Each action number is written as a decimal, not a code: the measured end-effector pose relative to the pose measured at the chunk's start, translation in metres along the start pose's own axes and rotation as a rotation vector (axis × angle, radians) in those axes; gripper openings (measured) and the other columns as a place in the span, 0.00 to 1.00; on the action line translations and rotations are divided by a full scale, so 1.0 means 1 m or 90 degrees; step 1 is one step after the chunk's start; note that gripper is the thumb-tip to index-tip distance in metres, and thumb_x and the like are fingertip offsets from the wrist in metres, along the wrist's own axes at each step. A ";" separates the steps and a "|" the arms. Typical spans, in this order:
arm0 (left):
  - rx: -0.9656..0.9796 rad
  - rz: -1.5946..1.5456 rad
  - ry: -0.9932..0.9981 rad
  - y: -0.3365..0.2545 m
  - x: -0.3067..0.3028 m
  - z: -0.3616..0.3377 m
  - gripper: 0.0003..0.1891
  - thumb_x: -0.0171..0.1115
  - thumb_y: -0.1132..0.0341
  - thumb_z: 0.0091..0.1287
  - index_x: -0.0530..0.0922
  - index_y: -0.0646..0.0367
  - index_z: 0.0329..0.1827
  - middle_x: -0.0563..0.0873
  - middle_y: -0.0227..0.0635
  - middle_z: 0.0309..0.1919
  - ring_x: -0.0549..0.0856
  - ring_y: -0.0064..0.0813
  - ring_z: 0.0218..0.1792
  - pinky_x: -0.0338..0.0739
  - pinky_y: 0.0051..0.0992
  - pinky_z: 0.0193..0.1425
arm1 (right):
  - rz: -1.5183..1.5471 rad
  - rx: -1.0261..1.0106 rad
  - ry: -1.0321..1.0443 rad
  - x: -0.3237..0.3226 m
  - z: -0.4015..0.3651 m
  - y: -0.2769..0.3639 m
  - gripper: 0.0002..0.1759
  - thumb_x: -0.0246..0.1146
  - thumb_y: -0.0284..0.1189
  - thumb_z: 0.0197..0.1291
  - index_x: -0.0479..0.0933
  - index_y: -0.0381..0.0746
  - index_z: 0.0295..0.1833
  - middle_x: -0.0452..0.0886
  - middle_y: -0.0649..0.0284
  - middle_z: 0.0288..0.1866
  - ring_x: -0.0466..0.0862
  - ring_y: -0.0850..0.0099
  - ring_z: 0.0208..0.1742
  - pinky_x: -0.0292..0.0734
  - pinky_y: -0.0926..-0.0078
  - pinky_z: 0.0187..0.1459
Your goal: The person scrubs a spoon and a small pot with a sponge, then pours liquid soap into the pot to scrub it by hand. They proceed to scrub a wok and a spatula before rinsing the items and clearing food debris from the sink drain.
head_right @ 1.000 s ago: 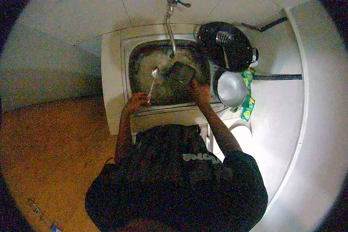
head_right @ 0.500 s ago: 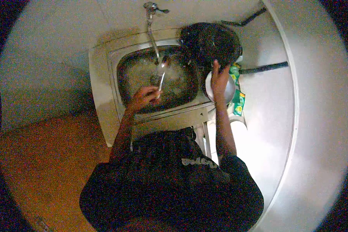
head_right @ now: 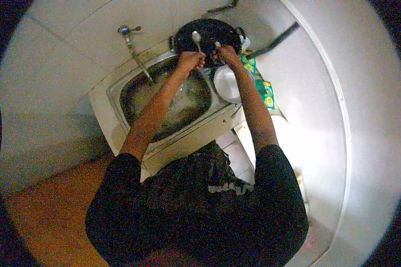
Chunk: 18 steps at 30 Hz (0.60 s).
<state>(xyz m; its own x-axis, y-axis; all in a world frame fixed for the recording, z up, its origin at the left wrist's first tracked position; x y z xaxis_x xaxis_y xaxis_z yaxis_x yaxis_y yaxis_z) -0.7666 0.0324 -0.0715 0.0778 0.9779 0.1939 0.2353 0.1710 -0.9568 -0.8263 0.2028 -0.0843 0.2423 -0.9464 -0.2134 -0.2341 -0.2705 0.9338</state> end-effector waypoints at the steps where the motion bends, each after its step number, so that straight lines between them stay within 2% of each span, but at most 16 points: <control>1: -0.004 0.016 0.015 -0.002 0.008 0.002 0.15 0.60 0.60 0.65 0.81 0.67 0.32 0.85 0.38 0.23 0.82 0.23 0.18 0.74 0.21 0.20 | 0.096 -0.130 -0.011 -0.012 0.019 -0.024 0.21 0.59 0.38 0.61 0.74 0.34 0.53 0.83 0.59 0.36 0.82 0.72 0.36 0.78 0.75 0.37; 3: -0.010 0.051 0.032 -0.004 0.020 0.008 0.19 0.57 0.56 0.67 0.81 0.67 0.34 0.85 0.39 0.23 0.82 0.23 0.18 0.75 0.22 0.20 | -0.330 -0.195 -0.303 -0.026 -0.026 0.027 0.27 0.60 0.39 0.61 0.70 0.31 0.60 0.81 0.52 0.43 0.82 0.64 0.43 0.77 0.68 0.45; 4: -0.032 0.073 0.032 0.002 0.023 0.013 0.22 0.55 0.52 0.69 0.79 0.68 0.43 0.85 0.43 0.30 0.83 0.26 0.19 0.76 0.22 0.22 | -0.299 -0.253 -0.371 -0.027 -0.047 0.037 0.30 0.61 0.40 0.60 0.67 0.32 0.62 0.79 0.50 0.47 0.81 0.62 0.44 0.76 0.66 0.47; 5: -0.037 0.084 0.045 0.003 0.031 0.010 0.22 0.55 0.52 0.69 0.79 0.68 0.43 0.85 0.43 0.30 0.83 0.26 0.19 0.76 0.22 0.22 | -0.269 -0.312 -0.440 -0.028 -0.071 0.046 0.33 0.63 0.41 0.60 0.64 0.32 0.65 0.76 0.48 0.52 0.80 0.59 0.46 0.75 0.64 0.50; 6: 0.027 0.109 -0.014 -0.007 0.031 0.006 0.23 0.54 0.52 0.69 0.77 0.68 0.47 0.85 0.45 0.34 0.84 0.28 0.23 0.77 0.23 0.25 | -0.206 -0.353 -0.459 -0.026 -0.098 0.055 0.34 0.63 0.42 0.59 0.64 0.36 0.66 0.71 0.47 0.57 0.79 0.59 0.48 0.74 0.65 0.50; 7: 0.092 0.133 -0.073 -0.015 0.030 -0.002 0.24 0.54 0.51 0.69 0.75 0.67 0.51 0.84 0.47 0.38 0.85 0.30 0.27 0.78 0.25 0.28 | -0.075 -0.307 -0.430 -0.020 -0.134 0.066 0.29 0.62 0.41 0.59 0.66 0.40 0.63 0.71 0.46 0.55 0.71 0.51 0.57 0.62 0.57 0.61; 8: 0.091 0.136 -0.061 -0.007 0.034 -0.013 0.24 0.54 0.51 0.69 0.75 0.67 0.51 0.84 0.47 0.38 0.85 0.30 0.27 0.78 0.25 0.28 | -0.129 -0.342 -0.443 -0.015 -0.155 0.059 0.27 0.63 0.38 0.59 0.68 0.40 0.61 0.71 0.49 0.54 0.73 0.55 0.54 0.68 0.61 0.55; 9: 0.176 0.236 -0.054 -0.012 0.041 -0.030 0.27 0.56 0.51 0.68 0.71 0.68 0.56 0.83 0.47 0.40 0.84 0.31 0.31 0.79 0.27 0.33 | -0.180 -0.372 -0.457 -0.014 -0.173 0.049 0.25 0.64 0.36 0.58 0.70 0.39 0.59 0.70 0.51 0.54 0.76 0.59 0.51 0.73 0.65 0.49; 10: 0.266 0.332 -0.045 -0.018 0.052 -0.047 0.31 0.58 0.50 0.66 0.68 0.69 0.61 0.82 0.48 0.43 0.84 0.32 0.36 0.79 0.29 0.37 | -0.204 -0.374 -0.483 -0.015 -0.195 0.036 0.23 0.64 0.33 0.57 0.71 0.40 0.57 0.71 0.51 0.54 0.74 0.58 0.52 0.72 0.64 0.50; 11: 0.264 0.339 -0.030 -0.005 0.061 -0.061 0.31 0.58 0.50 0.66 0.68 0.69 0.61 0.82 0.48 0.43 0.84 0.32 0.36 0.79 0.29 0.37 | -0.227 -0.373 -0.507 -0.017 -0.217 0.020 0.21 0.64 0.31 0.56 0.72 0.40 0.56 0.71 0.52 0.53 0.73 0.56 0.54 0.71 0.63 0.52; 13: 0.264 0.467 -0.042 0.037 0.074 -0.079 0.36 0.63 0.53 0.64 0.60 0.65 0.68 0.81 0.47 0.42 0.83 0.33 0.39 0.78 0.32 0.44 | -0.268 -0.298 -0.474 -0.029 -0.247 -0.022 0.22 0.63 0.29 0.52 0.72 0.39 0.54 0.71 0.50 0.53 0.68 0.50 0.58 0.63 0.56 0.61; 14: 0.264 0.472 -0.034 0.067 0.078 -0.077 0.36 0.63 0.53 0.64 0.60 0.65 0.68 0.81 0.47 0.42 0.83 0.33 0.39 0.78 0.32 0.44 | -0.264 -0.293 -0.480 -0.039 -0.259 -0.042 0.22 0.63 0.29 0.52 0.72 0.39 0.54 0.71 0.50 0.53 0.68 0.50 0.58 0.63 0.56 0.61; 15: 0.287 0.549 -0.099 0.096 0.074 -0.075 0.38 0.63 0.55 0.63 0.56 0.65 0.69 0.80 0.48 0.43 0.83 0.34 0.38 0.79 0.31 0.41 | -0.267 -0.221 -0.491 -0.052 -0.267 -0.068 0.22 0.63 0.29 0.52 0.72 0.39 0.54 0.70 0.49 0.54 0.68 0.50 0.58 0.63 0.56 0.60; 16: 0.302 0.588 -0.131 0.099 0.078 -0.077 0.39 0.64 0.57 0.62 0.54 0.65 0.70 0.80 0.49 0.43 0.83 0.34 0.37 0.80 0.30 0.39 | -0.271 -0.151 -0.500 -0.063 -0.274 -0.088 0.22 0.63 0.28 0.52 0.72 0.39 0.54 0.69 0.49 0.55 0.68 0.50 0.58 0.64 0.56 0.60; 17: 0.315 0.626 -0.165 0.102 0.082 -0.079 0.41 0.64 0.58 0.62 0.51 0.65 0.71 0.79 0.50 0.44 0.83 0.34 0.37 0.80 0.29 0.38 | -0.268 -0.151 -0.502 -0.071 -0.275 -0.099 0.22 0.63 0.28 0.52 0.72 0.39 0.54 0.69 0.49 0.55 0.68 0.50 0.58 0.64 0.56 0.60; 18: 0.056 0.426 -0.117 0.116 0.079 -0.077 0.39 0.63 0.61 0.63 0.50 0.67 0.71 0.78 0.52 0.46 0.83 0.35 0.37 0.81 0.28 0.34 | -0.283 -0.153 -0.494 -0.076 -0.276 -0.106 0.21 0.63 0.26 0.52 0.73 0.40 0.55 0.70 0.51 0.53 0.70 0.52 0.55 0.66 0.58 0.57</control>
<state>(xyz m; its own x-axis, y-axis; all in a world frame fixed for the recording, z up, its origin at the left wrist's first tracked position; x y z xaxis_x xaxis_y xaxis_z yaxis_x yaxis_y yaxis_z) -0.6588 0.1206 -0.1507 0.0118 0.8800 -0.4748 0.1134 -0.4729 -0.8738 -0.5597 0.3527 -0.0878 -0.4558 -0.6404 -0.6182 -0.0480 -0.6758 0.7355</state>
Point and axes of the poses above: each hand's wrist, its own z-axis towards the middle knuckle, its own x-axis out of the palm, y = z × x, the point moved 8 cm from there along z, towards the middle knuckle
